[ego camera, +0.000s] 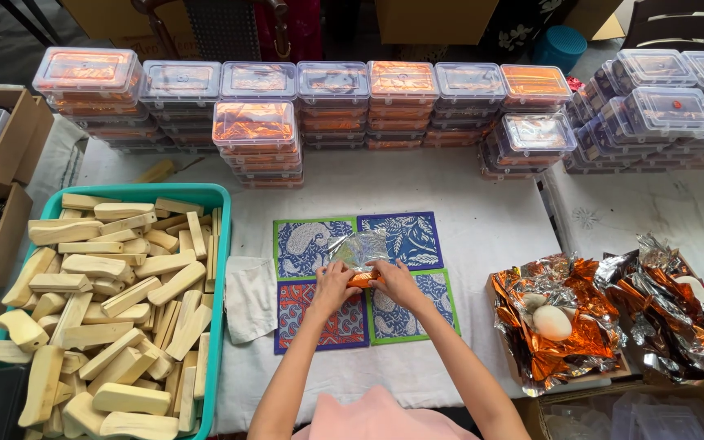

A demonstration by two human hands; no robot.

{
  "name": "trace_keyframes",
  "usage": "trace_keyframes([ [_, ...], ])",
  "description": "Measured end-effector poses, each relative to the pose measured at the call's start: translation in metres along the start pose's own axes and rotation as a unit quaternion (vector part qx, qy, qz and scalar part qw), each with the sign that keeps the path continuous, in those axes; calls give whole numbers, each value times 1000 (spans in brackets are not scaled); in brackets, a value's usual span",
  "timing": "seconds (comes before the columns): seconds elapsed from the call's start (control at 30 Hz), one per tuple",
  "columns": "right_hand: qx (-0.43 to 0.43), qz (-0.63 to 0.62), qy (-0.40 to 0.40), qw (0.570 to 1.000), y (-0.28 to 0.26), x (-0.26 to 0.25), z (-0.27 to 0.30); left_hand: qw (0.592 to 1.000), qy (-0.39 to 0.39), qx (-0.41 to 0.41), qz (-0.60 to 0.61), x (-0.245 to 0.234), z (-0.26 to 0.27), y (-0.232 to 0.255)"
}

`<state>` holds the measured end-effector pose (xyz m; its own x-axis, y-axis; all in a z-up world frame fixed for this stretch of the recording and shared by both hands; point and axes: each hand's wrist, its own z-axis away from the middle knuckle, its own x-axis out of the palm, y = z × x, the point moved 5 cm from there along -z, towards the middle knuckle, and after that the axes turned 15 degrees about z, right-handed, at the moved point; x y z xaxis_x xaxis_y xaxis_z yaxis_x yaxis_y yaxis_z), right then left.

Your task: The person wipes a white cloth on a patterned mat, then picks up two wooden blocks from a green bin. They wipe the blocks with the cloth, place them together, and wrap them in a sheet of orange foil. The wrapped bundle is placed on the mat.

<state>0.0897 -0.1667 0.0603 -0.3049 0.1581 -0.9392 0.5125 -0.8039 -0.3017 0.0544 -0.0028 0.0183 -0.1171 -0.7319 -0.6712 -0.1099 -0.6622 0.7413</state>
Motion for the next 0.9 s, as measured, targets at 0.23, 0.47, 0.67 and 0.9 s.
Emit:
trace_keyframes([
  [0.23, 10, 16, 17, 1000, 12, 15, -8, 998, 42, 41, 0, -2, -7, -8],
  [0.47, -12, 65, 86, 994, 18, 22, -18, 990, 64, -102, 78, 14, -11, -44],
  [0.67, 4, 71, 80, 994, 23, 28, -25, 993, 47, -94, 53, 16, -21, -54],
  [0.9, 16, 92, 47, 995, 26, 34, -28, 991, 21, -128, 28, 6, -21, -51],
])
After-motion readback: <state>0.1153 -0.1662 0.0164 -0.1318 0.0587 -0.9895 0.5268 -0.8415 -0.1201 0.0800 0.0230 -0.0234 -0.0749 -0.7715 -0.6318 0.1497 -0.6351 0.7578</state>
